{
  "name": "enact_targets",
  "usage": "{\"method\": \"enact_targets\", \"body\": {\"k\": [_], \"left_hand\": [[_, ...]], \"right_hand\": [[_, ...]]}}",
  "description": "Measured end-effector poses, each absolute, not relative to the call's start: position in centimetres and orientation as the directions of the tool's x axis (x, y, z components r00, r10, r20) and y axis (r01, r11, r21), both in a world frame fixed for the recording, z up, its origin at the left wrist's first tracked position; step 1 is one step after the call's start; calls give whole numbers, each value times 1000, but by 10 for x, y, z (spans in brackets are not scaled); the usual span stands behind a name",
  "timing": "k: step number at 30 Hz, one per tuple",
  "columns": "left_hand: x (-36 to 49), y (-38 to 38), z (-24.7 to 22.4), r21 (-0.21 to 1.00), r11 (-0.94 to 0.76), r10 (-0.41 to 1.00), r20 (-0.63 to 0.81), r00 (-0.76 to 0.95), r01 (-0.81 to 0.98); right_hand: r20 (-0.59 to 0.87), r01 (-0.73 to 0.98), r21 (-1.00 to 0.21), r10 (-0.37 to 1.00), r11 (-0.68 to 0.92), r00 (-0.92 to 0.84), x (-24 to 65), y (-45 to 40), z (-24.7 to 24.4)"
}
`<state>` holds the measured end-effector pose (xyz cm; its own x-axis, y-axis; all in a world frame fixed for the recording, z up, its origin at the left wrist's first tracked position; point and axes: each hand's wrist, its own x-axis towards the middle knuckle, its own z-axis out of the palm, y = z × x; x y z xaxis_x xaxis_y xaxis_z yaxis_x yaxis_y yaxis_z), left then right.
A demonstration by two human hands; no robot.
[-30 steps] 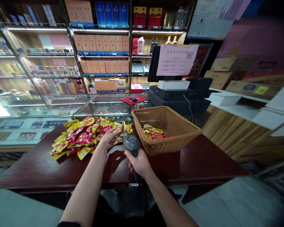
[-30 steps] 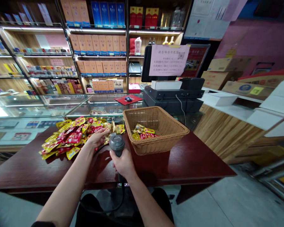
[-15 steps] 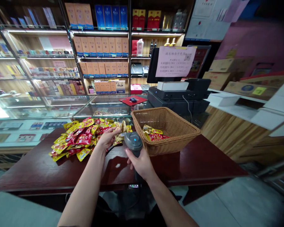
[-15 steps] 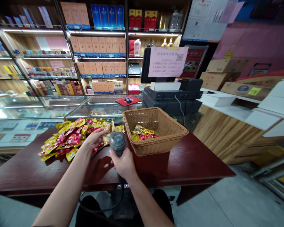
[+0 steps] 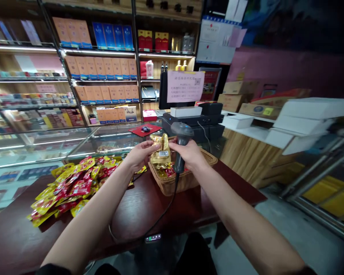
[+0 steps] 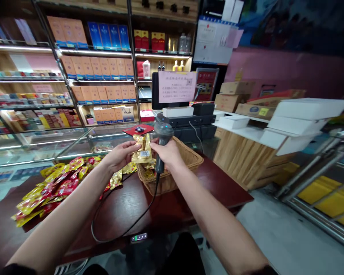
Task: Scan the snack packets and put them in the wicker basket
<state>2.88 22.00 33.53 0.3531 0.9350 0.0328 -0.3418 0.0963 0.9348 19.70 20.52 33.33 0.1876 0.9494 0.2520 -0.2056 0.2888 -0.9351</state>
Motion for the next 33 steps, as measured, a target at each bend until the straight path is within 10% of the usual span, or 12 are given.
{"method": "enact_targets", "body": {"k": [15,33], "left_hand": [[126,290,312,998,60,974,-60,220,3],[0,214,314,975,-211,970,201,140,65]], "right_hand": [[7,-53,-998,844,43,537,286,257,315],[158,-149,-976,987,162,39,211,180,330]]}}
